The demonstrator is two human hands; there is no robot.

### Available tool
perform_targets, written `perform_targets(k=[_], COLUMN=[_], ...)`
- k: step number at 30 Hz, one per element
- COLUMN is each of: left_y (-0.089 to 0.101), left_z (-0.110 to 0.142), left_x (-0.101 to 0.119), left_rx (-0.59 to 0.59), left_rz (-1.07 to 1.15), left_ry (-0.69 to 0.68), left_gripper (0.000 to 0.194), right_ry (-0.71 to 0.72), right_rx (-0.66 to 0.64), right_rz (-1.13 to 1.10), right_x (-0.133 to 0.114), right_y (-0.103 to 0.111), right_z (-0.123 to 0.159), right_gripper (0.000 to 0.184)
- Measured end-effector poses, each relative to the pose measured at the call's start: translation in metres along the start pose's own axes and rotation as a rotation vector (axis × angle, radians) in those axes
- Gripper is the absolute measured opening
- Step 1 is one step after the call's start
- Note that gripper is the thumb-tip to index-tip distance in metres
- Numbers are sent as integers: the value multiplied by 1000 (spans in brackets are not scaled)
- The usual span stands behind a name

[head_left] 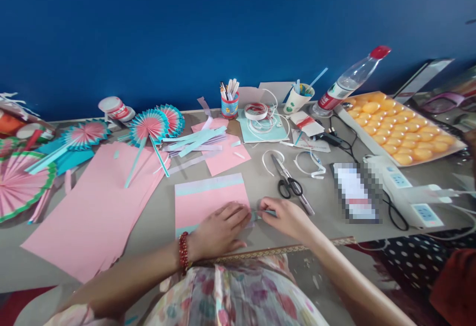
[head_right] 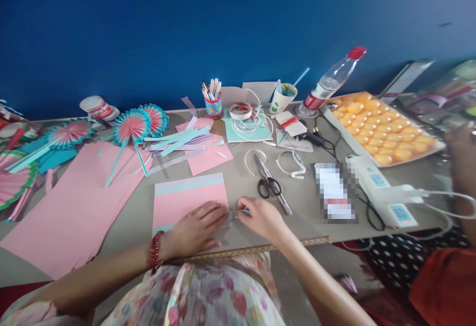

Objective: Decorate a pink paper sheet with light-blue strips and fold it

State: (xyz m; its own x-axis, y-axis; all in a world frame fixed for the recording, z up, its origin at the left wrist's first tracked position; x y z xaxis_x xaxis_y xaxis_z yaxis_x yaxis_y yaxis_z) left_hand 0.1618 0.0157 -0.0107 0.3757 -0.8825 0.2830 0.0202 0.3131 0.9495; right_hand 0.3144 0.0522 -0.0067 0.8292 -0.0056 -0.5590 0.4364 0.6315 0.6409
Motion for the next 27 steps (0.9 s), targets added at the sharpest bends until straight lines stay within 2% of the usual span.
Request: perform_targets(k=[4,8,13,17,21,24,27], left_y=[1,13,32,40,36,32,32], left_z=[0,2,8,10,10,12,16], left_x=[-2,-11,-23,-27,-31,-31,-28], left_rx=[23,73,205,307,282,242,219], left_rz=[51,268,540,588,558,532,510], left_ry=[-21,-43,-38,20,151,199,218], left_gripper=[67,53,47,50,21,24,29], right_ry=[94,173,148,104,130,200,297], right_rx=[-67,-119,-144,-111,-66,-8,170], right_rz=[-99,-181,-273,-180,-94,-56,17], right_x=[-2,-14,-23,-26,-28,-29,-30], right_y=[1,1,-4,-7,-8,-9,-5], right_z=[2,3,2,0,-1,2,10], right_gripper=[22,43,65,72,64,38,13])
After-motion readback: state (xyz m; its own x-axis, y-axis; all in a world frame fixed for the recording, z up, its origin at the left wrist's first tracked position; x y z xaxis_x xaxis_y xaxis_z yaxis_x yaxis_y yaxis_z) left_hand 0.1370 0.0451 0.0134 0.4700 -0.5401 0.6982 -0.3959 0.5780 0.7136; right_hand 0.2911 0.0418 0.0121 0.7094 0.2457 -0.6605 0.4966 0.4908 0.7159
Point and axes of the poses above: each hand's wrist, its own z-axis away from the middle knuckle, its own y-axis out of the back of the hand, x = y × z, the point moved 8 cm from there along -z, towards the middle knuckle, and after that the axes turned 12 degrees about -x, right-handed, at the moved point
